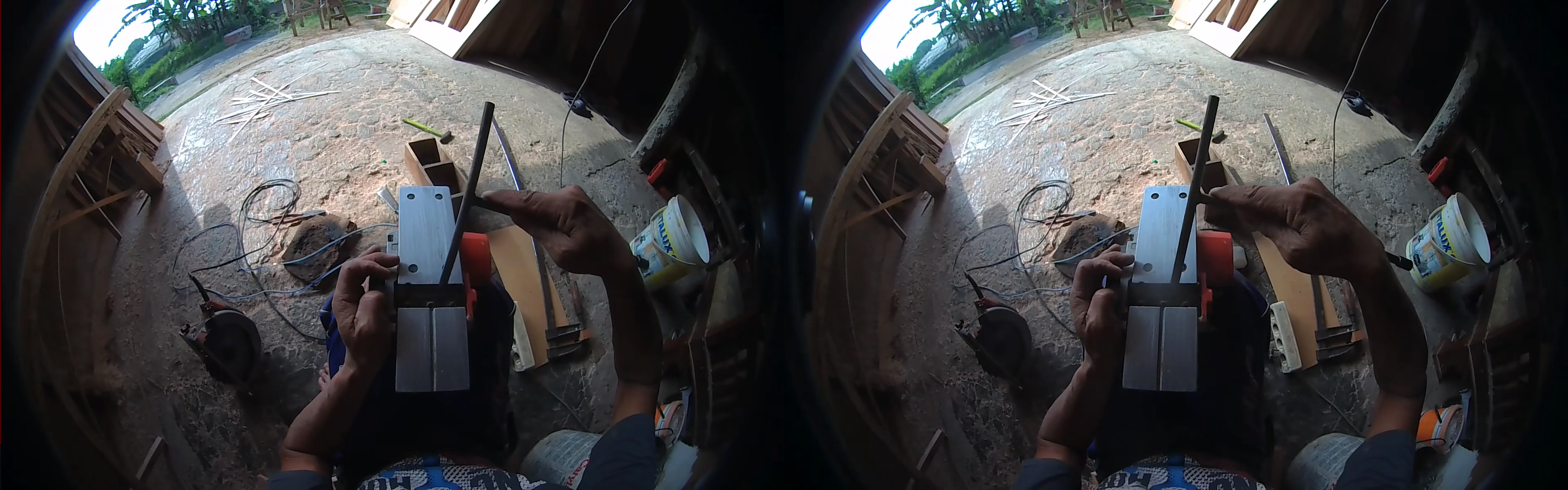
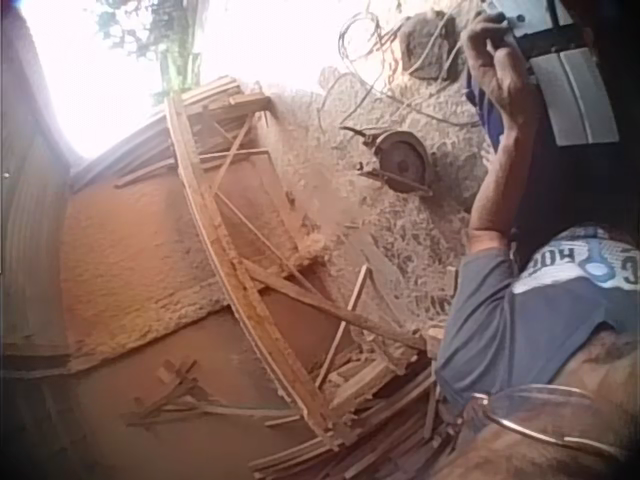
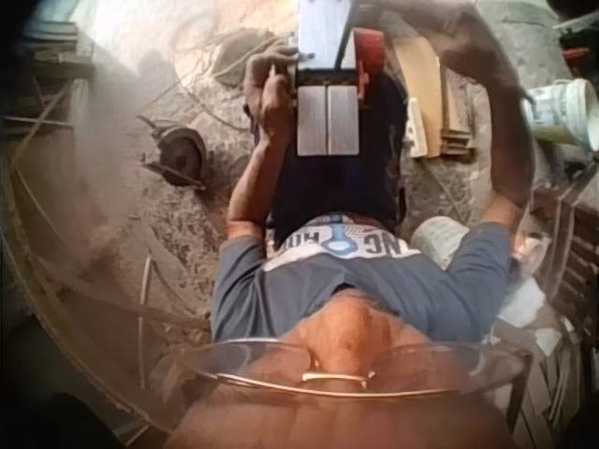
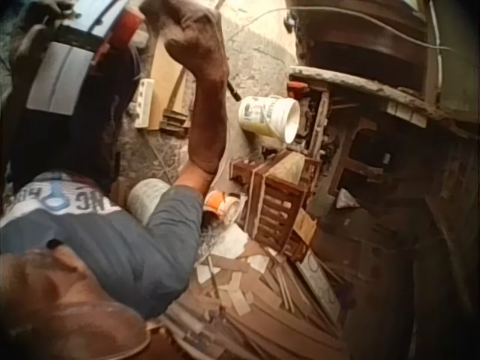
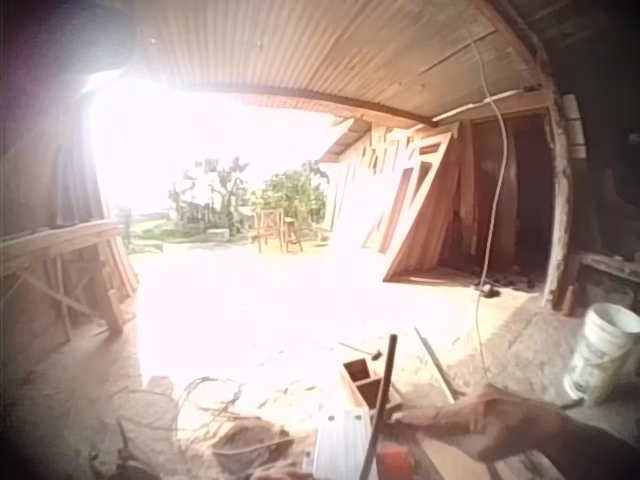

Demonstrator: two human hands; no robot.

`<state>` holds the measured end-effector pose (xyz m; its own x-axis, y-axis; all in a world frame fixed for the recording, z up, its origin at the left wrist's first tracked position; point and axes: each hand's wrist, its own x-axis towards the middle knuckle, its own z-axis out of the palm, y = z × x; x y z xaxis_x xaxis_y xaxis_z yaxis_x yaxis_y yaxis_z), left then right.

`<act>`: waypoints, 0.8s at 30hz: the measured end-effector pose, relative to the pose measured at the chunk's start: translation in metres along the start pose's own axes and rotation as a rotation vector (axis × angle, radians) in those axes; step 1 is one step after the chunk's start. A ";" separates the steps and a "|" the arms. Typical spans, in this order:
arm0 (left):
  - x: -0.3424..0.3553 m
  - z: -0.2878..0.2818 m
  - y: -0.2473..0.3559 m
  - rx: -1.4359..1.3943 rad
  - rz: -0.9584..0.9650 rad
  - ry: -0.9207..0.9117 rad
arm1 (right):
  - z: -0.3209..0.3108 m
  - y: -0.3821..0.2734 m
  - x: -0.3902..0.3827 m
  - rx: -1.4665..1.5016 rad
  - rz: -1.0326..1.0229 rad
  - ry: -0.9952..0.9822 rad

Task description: The person uses a T-handle tool to adjust the bolts on a power planer's blade assembly. They hold the power tool on their lap and use their hands to position the components and tighten the fasteners.

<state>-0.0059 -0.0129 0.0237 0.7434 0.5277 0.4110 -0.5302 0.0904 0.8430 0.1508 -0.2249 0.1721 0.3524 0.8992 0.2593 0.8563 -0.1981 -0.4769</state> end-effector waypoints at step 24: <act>0.001 0.008 0.009 -0.008 -0.005 0.048 | 0.025 -0.001 0.014 0.051 0.027 -0.030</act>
<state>-0.0062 -0.0187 0.0342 0.7259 0.5667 0.3898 -0.5301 0.0999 0.8420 0.1459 -0.2026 0.1554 0.3628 0.9054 0.2205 0.8262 -0.2031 -0.5255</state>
